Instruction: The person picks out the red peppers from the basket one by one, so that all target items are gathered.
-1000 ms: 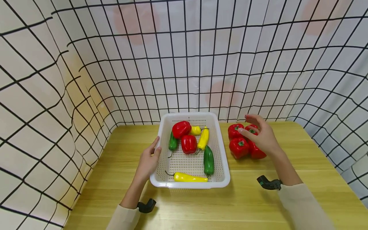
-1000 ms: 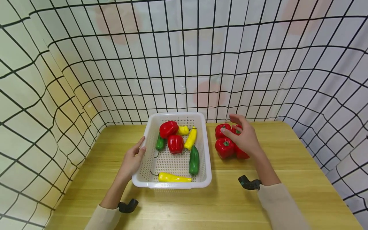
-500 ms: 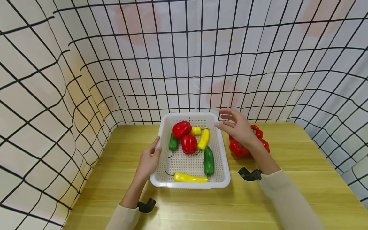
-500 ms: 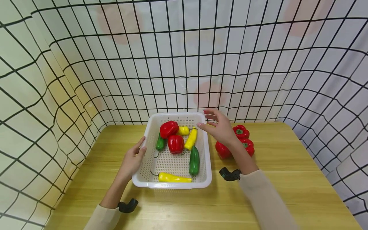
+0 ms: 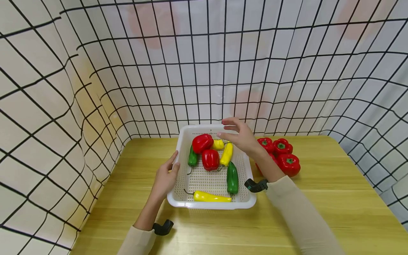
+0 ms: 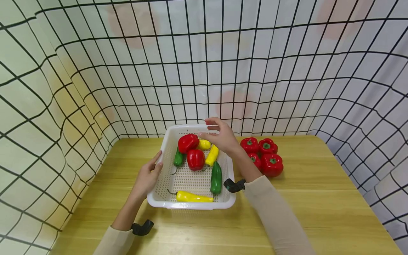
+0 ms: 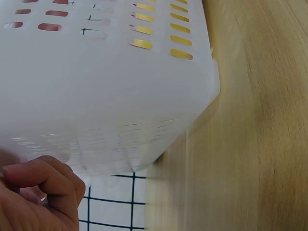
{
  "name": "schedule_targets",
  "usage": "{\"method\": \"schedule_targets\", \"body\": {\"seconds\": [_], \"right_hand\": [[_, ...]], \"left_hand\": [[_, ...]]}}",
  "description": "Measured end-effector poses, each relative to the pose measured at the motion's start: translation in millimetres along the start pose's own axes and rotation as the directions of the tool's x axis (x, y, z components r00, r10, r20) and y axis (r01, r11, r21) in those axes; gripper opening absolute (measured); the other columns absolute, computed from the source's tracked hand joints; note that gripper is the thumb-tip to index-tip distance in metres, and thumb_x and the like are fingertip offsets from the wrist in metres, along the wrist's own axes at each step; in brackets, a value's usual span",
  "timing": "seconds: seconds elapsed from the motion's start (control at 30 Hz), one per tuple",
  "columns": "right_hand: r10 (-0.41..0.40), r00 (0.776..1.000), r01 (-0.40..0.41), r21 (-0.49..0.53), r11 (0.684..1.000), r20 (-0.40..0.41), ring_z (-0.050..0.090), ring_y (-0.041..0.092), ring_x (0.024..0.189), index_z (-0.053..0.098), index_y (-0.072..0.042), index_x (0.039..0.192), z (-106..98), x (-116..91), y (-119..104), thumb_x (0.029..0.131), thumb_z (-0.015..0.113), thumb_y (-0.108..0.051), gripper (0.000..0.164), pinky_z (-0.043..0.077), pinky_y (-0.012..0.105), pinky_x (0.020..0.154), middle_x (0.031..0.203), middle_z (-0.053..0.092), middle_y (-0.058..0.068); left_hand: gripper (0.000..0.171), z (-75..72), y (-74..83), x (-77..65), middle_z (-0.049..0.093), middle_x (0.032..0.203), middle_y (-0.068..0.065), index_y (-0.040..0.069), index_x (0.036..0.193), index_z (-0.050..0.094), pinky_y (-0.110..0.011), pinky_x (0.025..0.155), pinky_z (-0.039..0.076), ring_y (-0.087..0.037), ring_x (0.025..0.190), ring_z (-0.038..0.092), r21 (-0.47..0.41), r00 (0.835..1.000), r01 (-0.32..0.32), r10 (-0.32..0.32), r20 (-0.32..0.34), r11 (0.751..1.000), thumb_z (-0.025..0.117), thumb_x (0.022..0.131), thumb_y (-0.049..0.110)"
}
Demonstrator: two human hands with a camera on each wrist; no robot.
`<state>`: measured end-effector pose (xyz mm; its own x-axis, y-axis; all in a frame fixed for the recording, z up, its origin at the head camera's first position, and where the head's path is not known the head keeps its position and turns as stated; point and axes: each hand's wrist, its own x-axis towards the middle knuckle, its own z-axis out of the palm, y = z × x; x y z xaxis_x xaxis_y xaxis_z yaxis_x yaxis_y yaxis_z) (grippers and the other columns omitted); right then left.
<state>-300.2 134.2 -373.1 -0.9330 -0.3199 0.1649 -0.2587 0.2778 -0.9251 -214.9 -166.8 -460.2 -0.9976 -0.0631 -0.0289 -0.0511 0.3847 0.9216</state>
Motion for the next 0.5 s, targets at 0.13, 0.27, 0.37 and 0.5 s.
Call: {"method": "schedule_targets", "body": {"seconds": [0.13, 0.27, 0.37, 0.5], "right_hand": [[0.032, 0.999, -0.032, -0.01, 0.999, 0.02, 0.045, 0.033, 0.144, 0.047, -0.013, 0.15, 10.5, 8.8, 5.0, 0.093, 0.077, -0.035, 0.068, 0.05, 0.056, 0.11, 0.155, 0.047, 0.008], [0.09, 0.995, -0.089, -0.03, 0.996, 0.035, 0.047, 0.033, 0.142, 0.049, -0.016, 0.148, 21.0, 14.2, 9.1, 0.09, 0.079, -0.039, 0.069, 0.05, 0.055, 0.111, 0.153, 0.049, 0.008], [0.121, 0.992, -0.118, -0.054, 0.991, 0.042, 0.05, 0.034, 0.139, 0.051, -0.014, 0.145, 28.1, 17.0, 14.5, 0.088, 0.08, -0.039, 0.068, 0.051, 0.054, 0.11, 0.152, 0.051, 0.012], [0.162, 0.985, -0.156, -0.112, 0.981, 0.051, 0.051, 0.037, 0.137, 0.05, -0.01, 0.147, 38.0, 17.1, 24.3, 0.088, 0.08, -0.04, 0.073, 0.053, 0.053, 0.109, 0.152, 0.051, 0.015]], "left_hand": [[0.051, 0.8, 0.7, 0.7, 0.063, 0.134, -0.024, 0.04, 0.158, 0.04, -0.044, 0.071, 0.066, -0.039, 0.099, 0.072, -0.003, 1.0, 0.004, -0.004, 0.003, 1.0, 0.051, 0.109, 0.031], [0.051, 0.6, 1.5, 0.3, 0.063, 0.134, -0.023, 0.04, 0.158, 0.04, -0.045, 0.071, 0.066, -0.039, 0.098, 0.072, -0.002, 1.0, 0.006, -0.005, 0.005, 1.0, 0.051, 0.109, 0.03], [0.051, 0.3, 1.5, 0.0, 0.063, 0.133, -0.023, 0.04, 0.158, 0.04, -0.044, 0.07, 0.066, -0.036, 0.096, 0.072, 0.005, 1.0, 0.004, -0.004, 0.002, 1.0, 0.052, 0.109, 0.031], [0.051, 0.0, 1.8, -0.7, 0.064, 0.13, -0.023, 0.04, 0.157, 0.04, -0.042, 0.068, 0.066, -0.035, 0.094, 0.072, 0.016, 1.0, 0.004, -0.004, -0.004, 1.0, 0.052, 0.108, 0.031]]}}
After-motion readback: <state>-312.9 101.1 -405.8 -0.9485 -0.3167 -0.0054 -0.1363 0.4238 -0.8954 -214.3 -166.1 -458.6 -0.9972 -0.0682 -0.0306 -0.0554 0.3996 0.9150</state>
